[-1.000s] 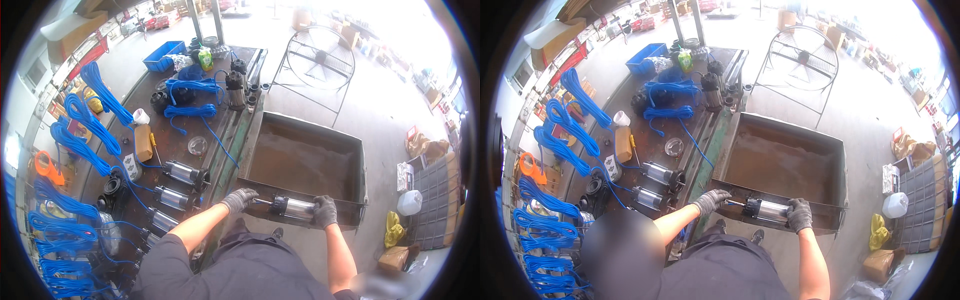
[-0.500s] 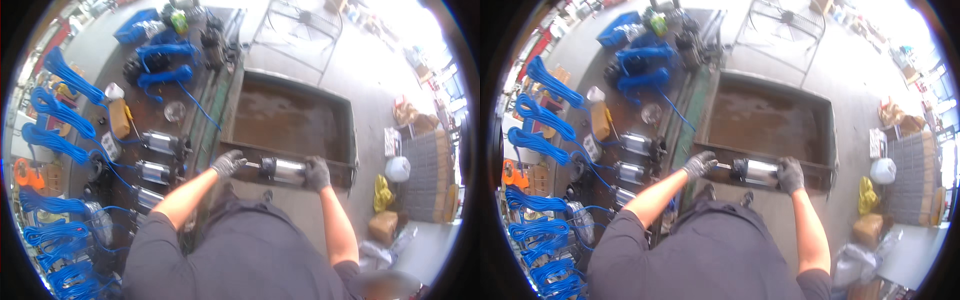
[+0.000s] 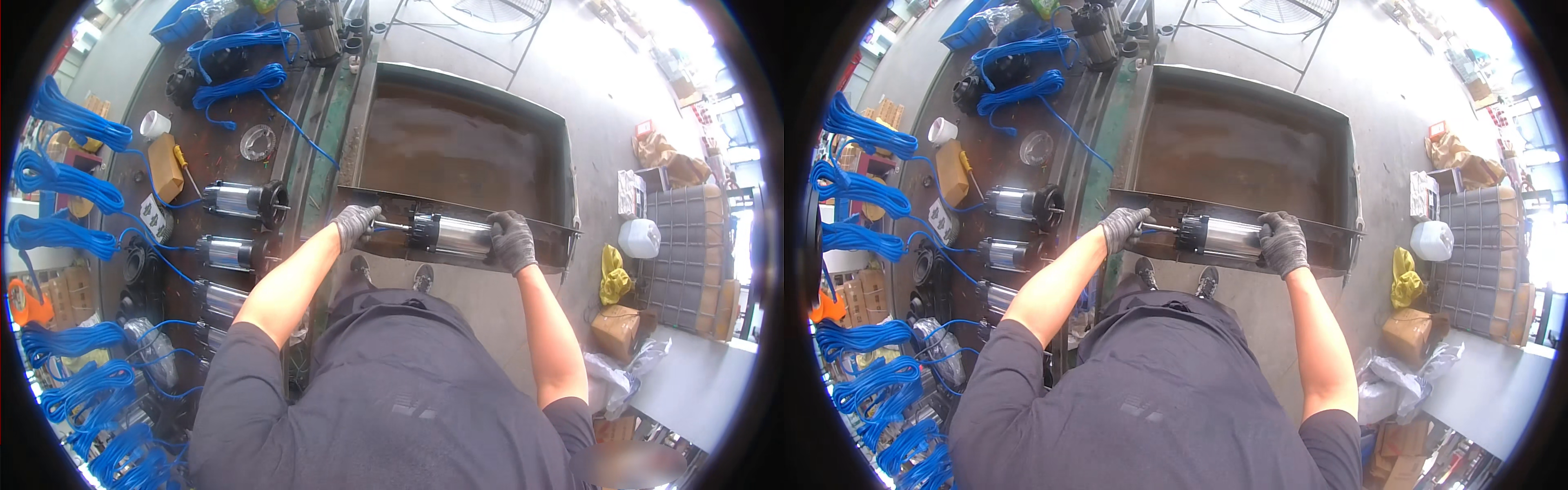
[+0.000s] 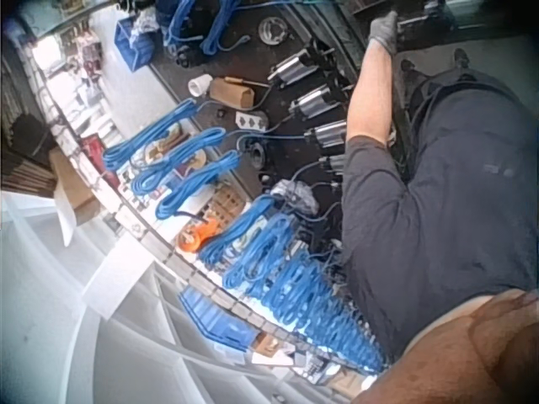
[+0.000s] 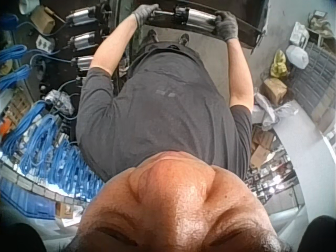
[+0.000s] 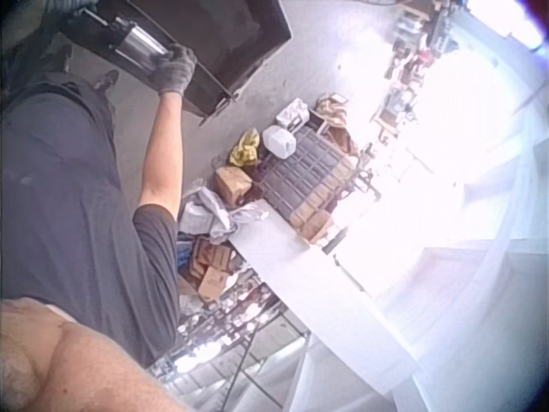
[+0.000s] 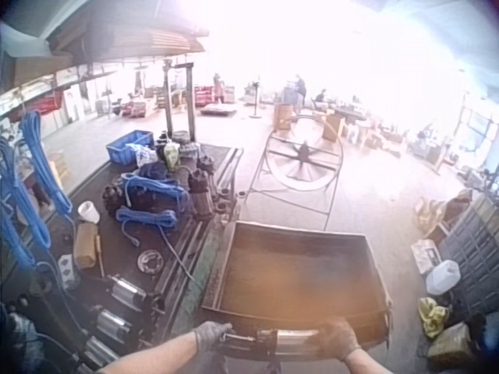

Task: Testing a cylindrical water pump for leaks by submerging it in a tank of water and inspecting it.

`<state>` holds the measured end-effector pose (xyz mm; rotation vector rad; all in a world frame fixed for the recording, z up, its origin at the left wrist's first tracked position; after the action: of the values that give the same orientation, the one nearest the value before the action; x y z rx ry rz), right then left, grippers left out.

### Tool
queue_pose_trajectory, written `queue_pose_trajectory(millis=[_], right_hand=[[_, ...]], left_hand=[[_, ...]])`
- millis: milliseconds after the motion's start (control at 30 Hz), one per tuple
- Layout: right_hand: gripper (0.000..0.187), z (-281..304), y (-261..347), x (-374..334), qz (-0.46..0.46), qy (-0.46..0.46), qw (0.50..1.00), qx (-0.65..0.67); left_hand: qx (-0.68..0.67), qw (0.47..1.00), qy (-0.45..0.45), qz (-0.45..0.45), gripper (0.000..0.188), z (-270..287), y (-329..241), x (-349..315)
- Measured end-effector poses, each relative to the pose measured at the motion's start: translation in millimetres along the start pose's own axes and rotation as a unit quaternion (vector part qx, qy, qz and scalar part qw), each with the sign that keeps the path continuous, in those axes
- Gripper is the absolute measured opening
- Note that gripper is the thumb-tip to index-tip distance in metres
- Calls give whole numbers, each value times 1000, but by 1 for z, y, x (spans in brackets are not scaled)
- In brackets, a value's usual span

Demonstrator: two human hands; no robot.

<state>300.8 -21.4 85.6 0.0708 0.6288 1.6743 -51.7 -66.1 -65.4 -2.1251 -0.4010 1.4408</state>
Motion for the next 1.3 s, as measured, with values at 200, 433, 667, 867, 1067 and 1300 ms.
queue_pose_trajectory(millis=[200,433,667,867,1067,1300], right_hand=[[20,0,-2,0,-1,-6,1000,1],[20,-1,2,0,7,9,1000,2],[21,0,2,0,7,13,1000,-3],[22,-3,1,0,5,18,1000,-7],[21,-3,-1,2,11,16,1000,-1],[21,-1,-3,1,16,-15,1000,0]], left_hand=[[395,829,-93,-384,36,-11,-48,-52],[153,982,-25,-110,38,2,-17,-7],[314,901,-85,-286,46,-3,-40,-41],[336,912,-14,-234,38,-1,-33,-30],[-16,997,-41,-70,36,-1,2,-15],[364,823,-130,-415,27,-14,-32,-49]])
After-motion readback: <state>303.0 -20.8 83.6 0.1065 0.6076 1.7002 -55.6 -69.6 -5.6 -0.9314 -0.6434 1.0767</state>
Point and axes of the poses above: each hand's wrist, its own x-axis towards the middle knuckle, its own z-axis out of the back of the hand, y = z × x, the point moved 9 cm from there along x, towards the middle knuckle, and after that the axes turned 12 degrees about y, right-handed, at the moved point
